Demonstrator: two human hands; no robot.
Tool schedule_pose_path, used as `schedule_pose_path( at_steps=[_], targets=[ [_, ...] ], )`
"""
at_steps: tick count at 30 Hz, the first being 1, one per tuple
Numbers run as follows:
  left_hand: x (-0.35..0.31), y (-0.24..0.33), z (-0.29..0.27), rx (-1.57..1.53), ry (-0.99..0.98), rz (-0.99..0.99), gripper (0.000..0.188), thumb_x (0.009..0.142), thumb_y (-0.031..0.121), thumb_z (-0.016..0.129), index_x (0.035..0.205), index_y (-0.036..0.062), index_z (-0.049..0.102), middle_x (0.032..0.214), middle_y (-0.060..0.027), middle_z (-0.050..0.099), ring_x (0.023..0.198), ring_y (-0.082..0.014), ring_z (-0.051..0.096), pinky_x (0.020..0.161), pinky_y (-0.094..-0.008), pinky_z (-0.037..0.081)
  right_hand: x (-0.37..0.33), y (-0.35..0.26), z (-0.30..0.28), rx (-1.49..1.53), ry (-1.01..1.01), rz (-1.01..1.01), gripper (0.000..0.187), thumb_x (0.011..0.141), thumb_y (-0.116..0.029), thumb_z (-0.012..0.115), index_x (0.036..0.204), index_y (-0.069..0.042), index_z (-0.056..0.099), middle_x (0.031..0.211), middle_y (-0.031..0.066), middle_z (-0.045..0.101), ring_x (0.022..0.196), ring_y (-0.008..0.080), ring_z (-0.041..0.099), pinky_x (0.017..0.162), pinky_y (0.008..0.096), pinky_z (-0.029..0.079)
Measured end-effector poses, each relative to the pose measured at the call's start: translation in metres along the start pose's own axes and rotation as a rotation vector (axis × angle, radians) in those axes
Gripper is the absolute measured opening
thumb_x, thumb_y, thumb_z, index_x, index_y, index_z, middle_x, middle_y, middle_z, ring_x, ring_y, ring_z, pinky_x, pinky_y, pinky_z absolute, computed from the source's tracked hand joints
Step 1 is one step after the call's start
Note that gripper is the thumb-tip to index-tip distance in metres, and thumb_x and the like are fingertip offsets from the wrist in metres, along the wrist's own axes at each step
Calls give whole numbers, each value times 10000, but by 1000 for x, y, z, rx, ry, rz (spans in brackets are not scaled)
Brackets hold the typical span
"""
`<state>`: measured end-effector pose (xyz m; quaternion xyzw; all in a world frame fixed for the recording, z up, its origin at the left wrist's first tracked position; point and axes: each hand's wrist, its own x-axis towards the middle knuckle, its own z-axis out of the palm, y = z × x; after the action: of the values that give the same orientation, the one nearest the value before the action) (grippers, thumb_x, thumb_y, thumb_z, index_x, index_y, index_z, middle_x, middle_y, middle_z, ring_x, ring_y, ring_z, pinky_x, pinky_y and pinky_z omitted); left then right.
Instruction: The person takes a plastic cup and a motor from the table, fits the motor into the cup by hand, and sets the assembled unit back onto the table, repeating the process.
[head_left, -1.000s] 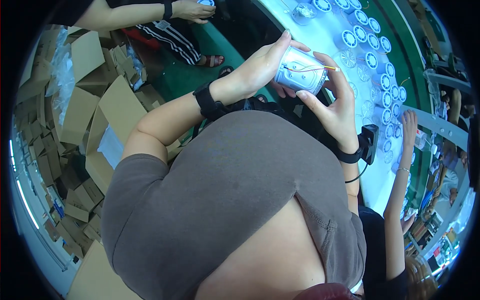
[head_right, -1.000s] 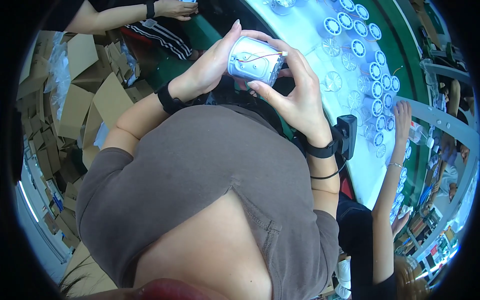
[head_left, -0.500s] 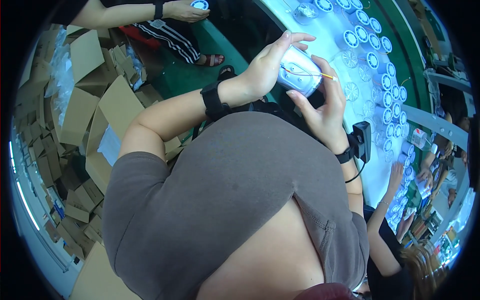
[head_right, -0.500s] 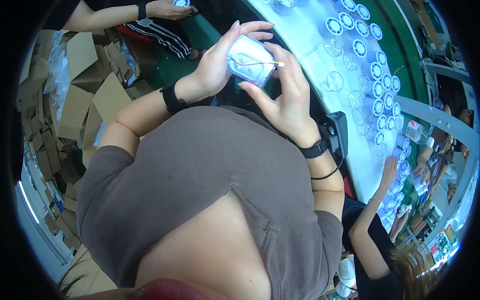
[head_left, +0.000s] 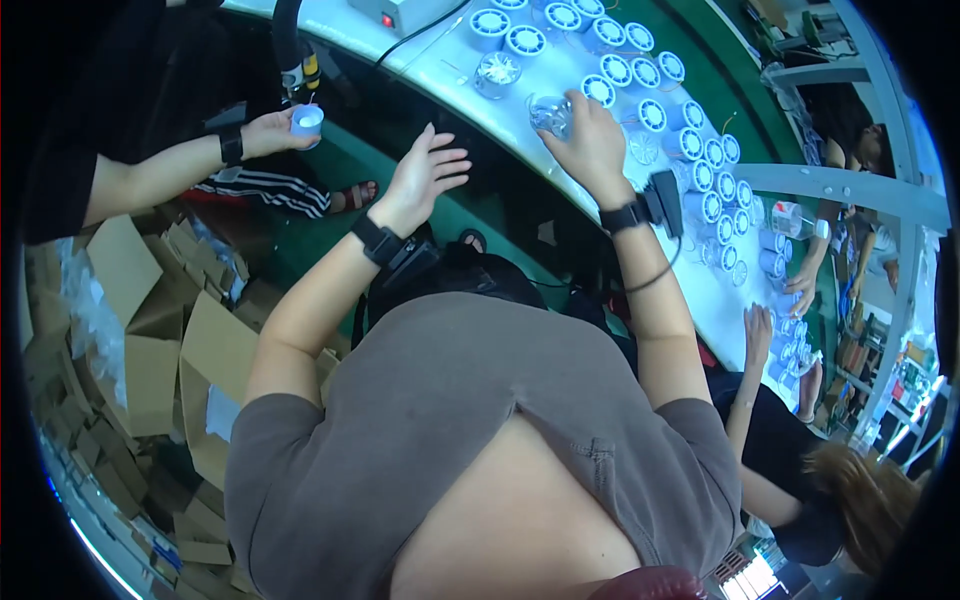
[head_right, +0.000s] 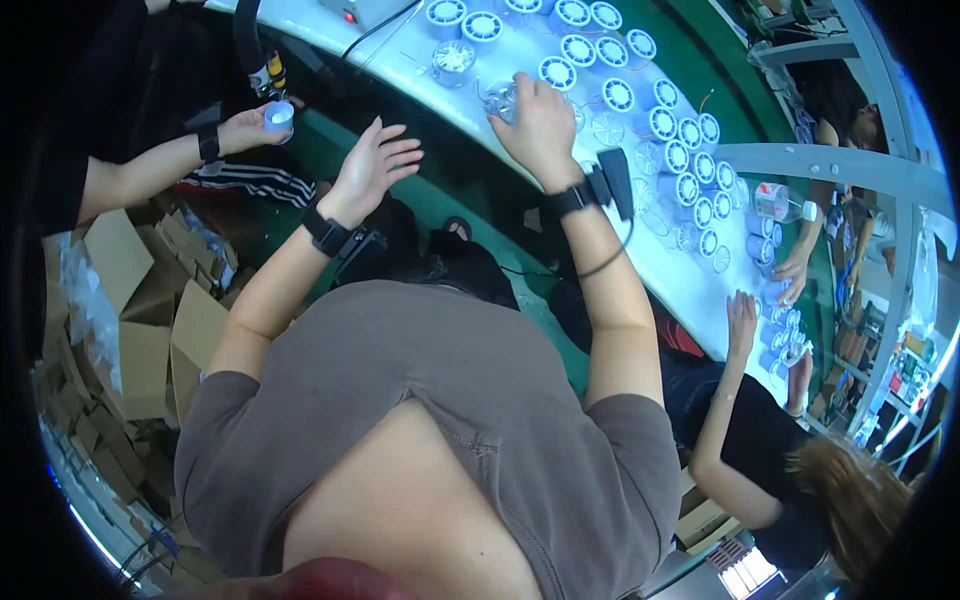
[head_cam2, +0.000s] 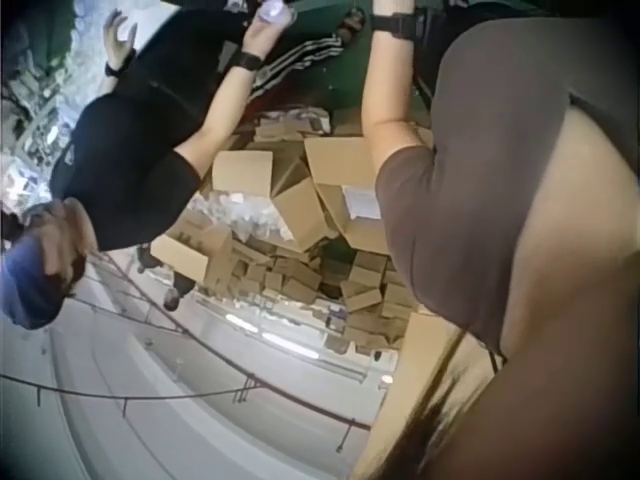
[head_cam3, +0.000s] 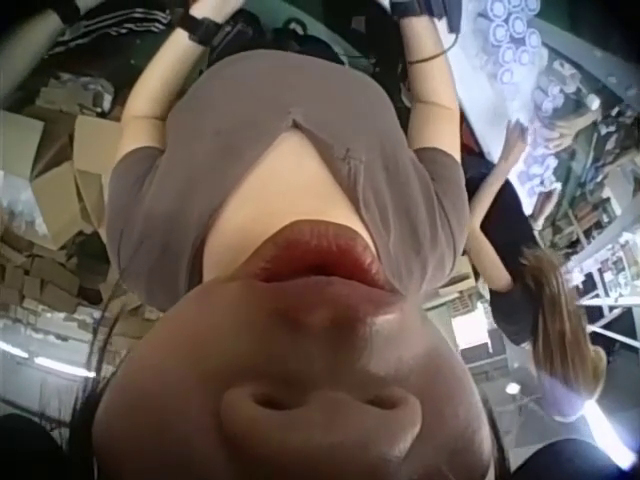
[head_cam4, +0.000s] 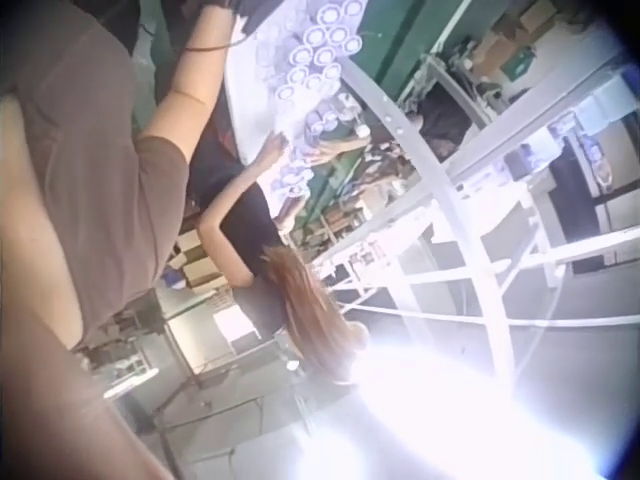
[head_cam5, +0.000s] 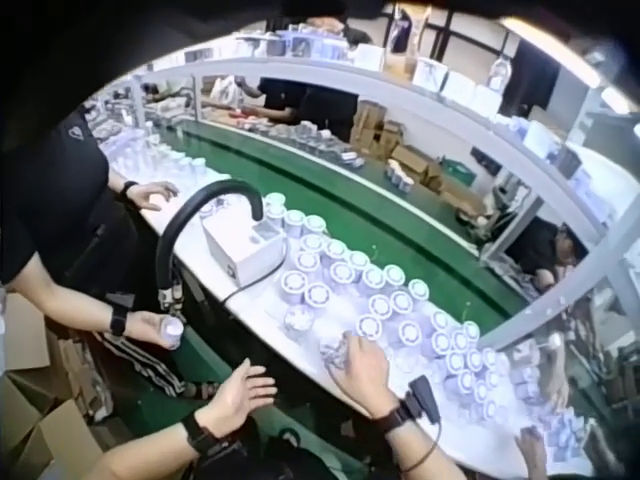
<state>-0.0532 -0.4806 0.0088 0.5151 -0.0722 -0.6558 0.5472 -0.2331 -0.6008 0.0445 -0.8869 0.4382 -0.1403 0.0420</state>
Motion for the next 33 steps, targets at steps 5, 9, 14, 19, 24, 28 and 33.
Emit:
schedule_pose_path(
  at_steps=[5,9,14,19,24,28,33],
  targets=[
    [0,6,-19,23,6,-55,420,853,394,357,1046,28,430,960,-117,514,889,-197,504,760,-316,411,33,17,29,-217,-27,-76,474,621,-298,642,1013,-64,515,896,114,552,822,274,518,693,378,399],
    [3,12,-30,74,54,30,342,855,349,378,967,38,467,892,-92,537,826,-168,521,706,-283,424,40,44,24,23,106,-200,488,619,-339,637,1027,-99,517,891,105,550,859,269,501,695,384,368],
    [9,25,-25,165,44,75,283,862,299,382,945,44,475,850,-73,540,782,-141,525,663,-252,426,40,63,19,-275,-67,195,506,618,-374,630,1039,-118,515,896,103,549,859,262,504,697,389,360],
    [12,34,-7,239,-34,101,259,869,274,372,927,46,480,833,-64,540,775,-130,524,652,-239,421,43,66,18,-264,-49,184,530,632,-393,623,1062,-111,495,917,111,547,872,253,509,728,397,360],
    [9,41,4,325,-93,185,263,873,268,359,918,42,486,840,-61,542,772,-123,521,651,-238,420,37,76,-15,248,226,247,476,724,-365,548,1082,-61,465,962,131,541,885,257,518,726,385,393],
    [10,49,24,320,-200,206,290,878,273,334,950,36,486,864,-62,549,789,-126,526,661,-245,422,21,33,-22,1718,153,761,427,813,-331,415,1079,1,442,962,167,539,871,264,528,690,378,432],
    [27,38,11,-230,-715,-175,383,880,342,285,998,35,483,901,-100,550,830,-171,532,722,-290,427,4,-49,6,2268,-780,623,440,877,-358,248,1029,5,446,895,164,554,711,273,575,522,292,487]
  ],
)
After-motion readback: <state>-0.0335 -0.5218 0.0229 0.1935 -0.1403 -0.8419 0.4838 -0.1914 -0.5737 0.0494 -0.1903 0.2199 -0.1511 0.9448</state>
